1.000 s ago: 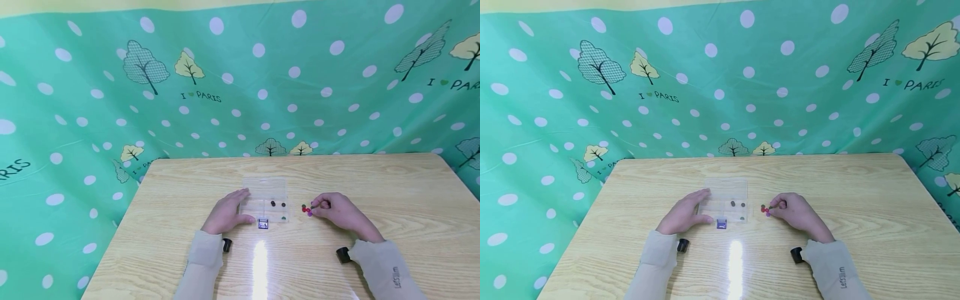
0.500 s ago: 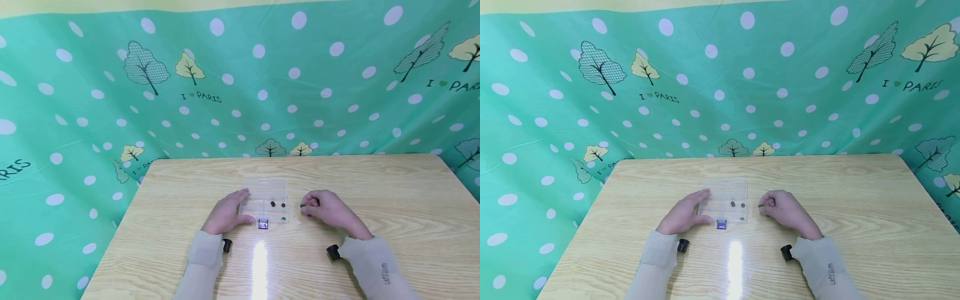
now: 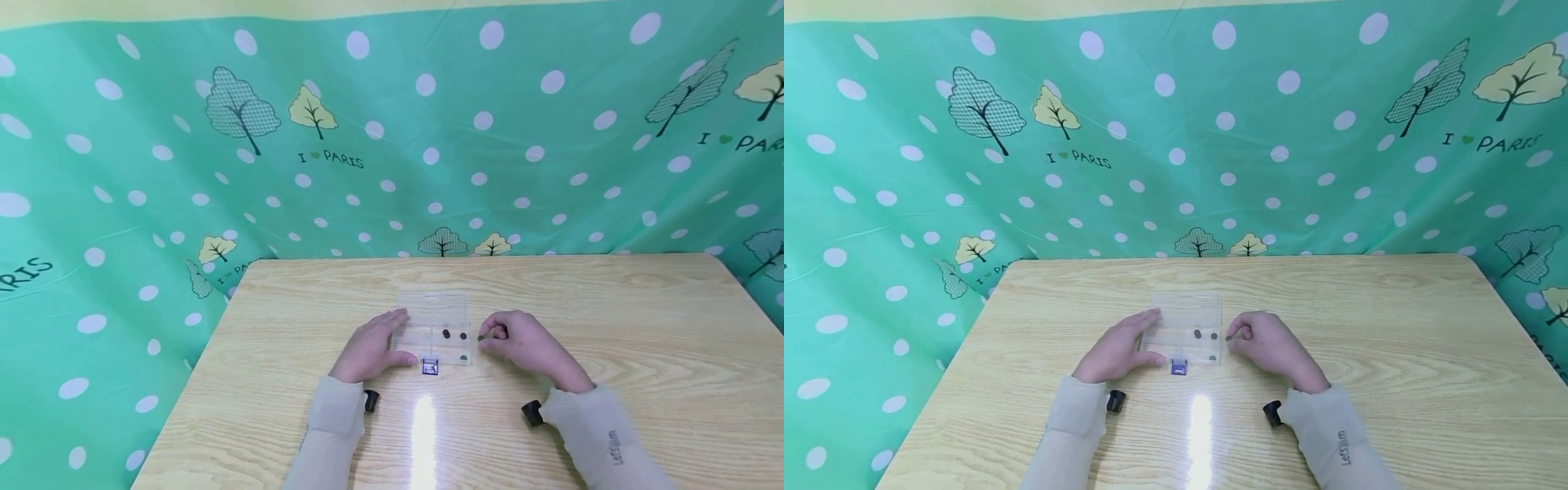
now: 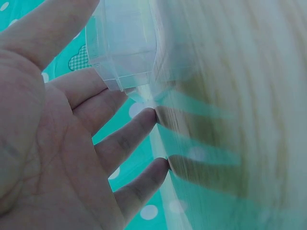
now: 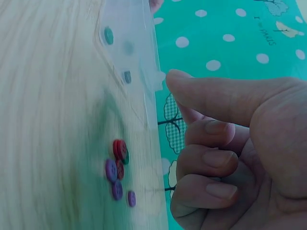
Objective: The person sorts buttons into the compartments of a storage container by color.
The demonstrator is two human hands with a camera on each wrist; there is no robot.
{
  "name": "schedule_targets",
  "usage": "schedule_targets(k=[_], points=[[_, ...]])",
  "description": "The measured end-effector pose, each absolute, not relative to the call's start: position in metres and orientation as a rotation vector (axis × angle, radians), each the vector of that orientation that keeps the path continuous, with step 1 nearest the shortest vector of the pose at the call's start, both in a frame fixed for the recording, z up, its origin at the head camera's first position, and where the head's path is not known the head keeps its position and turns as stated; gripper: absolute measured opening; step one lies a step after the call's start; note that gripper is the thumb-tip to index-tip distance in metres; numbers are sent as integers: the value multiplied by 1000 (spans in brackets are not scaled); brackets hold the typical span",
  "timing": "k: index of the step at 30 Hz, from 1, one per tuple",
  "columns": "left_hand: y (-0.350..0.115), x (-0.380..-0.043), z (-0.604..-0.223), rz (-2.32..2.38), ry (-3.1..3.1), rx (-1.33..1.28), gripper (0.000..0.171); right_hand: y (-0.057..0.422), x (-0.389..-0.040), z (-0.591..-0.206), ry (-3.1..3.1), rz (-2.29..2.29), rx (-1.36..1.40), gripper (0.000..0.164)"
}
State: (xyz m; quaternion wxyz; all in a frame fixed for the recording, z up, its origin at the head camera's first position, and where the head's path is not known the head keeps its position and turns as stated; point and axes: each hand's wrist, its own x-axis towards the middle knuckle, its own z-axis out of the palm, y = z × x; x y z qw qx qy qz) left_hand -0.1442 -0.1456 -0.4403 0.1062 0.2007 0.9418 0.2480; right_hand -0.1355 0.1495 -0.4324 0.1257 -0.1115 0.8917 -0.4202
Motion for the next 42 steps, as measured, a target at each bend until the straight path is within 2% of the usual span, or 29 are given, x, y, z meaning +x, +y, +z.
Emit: schedule_targets(k=[42], points=[[-146,-144,-442,740,2784,605,85,113,-133,-431,2559,-1199,-385,5]])
